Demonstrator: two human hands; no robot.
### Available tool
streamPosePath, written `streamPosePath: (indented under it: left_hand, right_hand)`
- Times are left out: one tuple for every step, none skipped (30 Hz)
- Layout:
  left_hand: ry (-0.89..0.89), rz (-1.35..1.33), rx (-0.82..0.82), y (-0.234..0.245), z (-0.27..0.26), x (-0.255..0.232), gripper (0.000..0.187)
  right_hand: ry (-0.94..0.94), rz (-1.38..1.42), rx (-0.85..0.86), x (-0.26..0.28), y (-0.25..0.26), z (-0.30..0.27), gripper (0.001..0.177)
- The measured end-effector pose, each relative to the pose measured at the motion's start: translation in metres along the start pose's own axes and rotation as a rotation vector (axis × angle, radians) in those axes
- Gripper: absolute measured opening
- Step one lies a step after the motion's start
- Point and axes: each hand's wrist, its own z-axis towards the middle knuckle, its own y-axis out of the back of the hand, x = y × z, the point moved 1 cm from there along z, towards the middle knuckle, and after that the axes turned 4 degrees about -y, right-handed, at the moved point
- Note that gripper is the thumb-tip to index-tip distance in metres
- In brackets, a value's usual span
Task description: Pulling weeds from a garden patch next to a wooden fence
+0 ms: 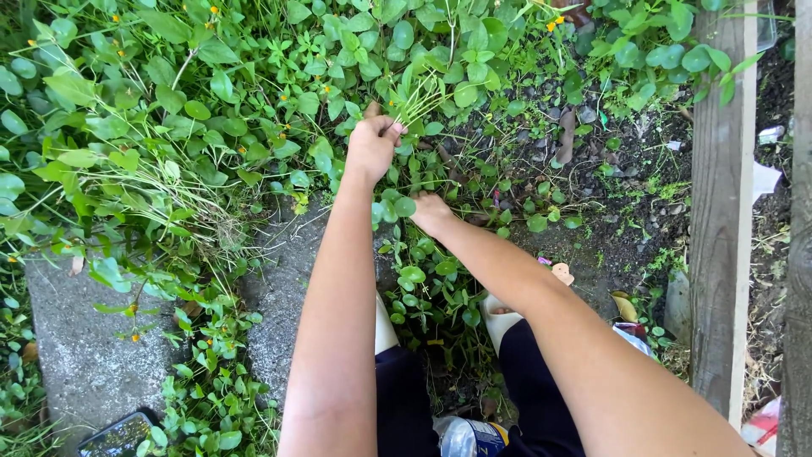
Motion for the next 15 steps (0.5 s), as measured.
streamPosePath:
  left_hand:
    - [0.03,0.025,0.015,0.0,-0.003,-0.001,0.02]
    - [0.03,0.022,0.014,-0.003,-0.002,0.006,0.02]
    - [0.021,-0.033,0.054,-0.007,-0.002,0.014,0.018]
    - [0.006,-0.087,0.091,-0.01,0.001,0.019,0.018]
    - [0.0,-0.09,0.089,-0.013,0.009,0.027,0.018]
    - [0.009,-0.101,0.106,-0.016,0.014,0.036,0.017]
    - [0.018,-0.111,0.122,-0.02,0.019,0.046,0.017]
    - [0.018,-0.114,0.124,-0.016,0.016,0.043,0.017]
    - [0.015,-0.112,0.143,-0.012,0.014,0.039,0.019]
    - [0.006,-0.11,0.161,-0.008,0.013,0.034,0.022]
    - [0.001,-0.113,0.162,-0.008,0.011,0.034,0.022]
    - [0.003,-0.106,0.167,-0.007,0.007,0.035,0.022]
    - [0.006,-0.098,0.172,-0.006,0.004,0.036,0.022]
    - [0.009,-0.1,0.172,-0.007,0.008,0.04,0.022]
    - [0.004,-0.094,0.182,-0.009,0.012,0.043,0.021]
  right_hand:
    - [-0.052,0.012,-0.017,0.003,0.007,-0.007,0.028]
    - [-0.051,0.009,-0.015,0.008,0.015,-0.009,0.028]
    - [-0.033,0.006,-0.018,0.013,0.023,-0.01,0.027]
    - [-0.016,0.001,-0.026,0.015,0.033,-0.009,0.026]
    - [-0.016,-0.006,-0.029,0.014,0.043,-0.011,0.026]
    - [0.009,-0.006,-0.036,0.017,0.051,-0.015,0.024]
    - [0.033,-0.007,-0.042,0.02,0.06,-0.02,0.023]
    - [0.032,-0.008,-0.04,0.021,0.069,-0.02,0.023]
    - [0.058,-0.01,-0.045,0.023,0.078,-0.021,0.021]
    - [0.082,-0.015,-0.052,0.022,0.088,-0.019,0.019]
    - [0.08,-0.02,-0.053,0.018,0.098,-0.023,0.019]
    - [0.107,-0.023,-0.061,0.017,0.108,-0.026,0.018]
    - [0.135,-0.026,-0.069,0.016,0.117,-0.028,0.016]
    - [0.137,-0.024,-0.066,0.013,0.126,-0.03,0.016]
    - [0.165,-0.023,-0.069,0.01,0.135,-0.033,0.015]
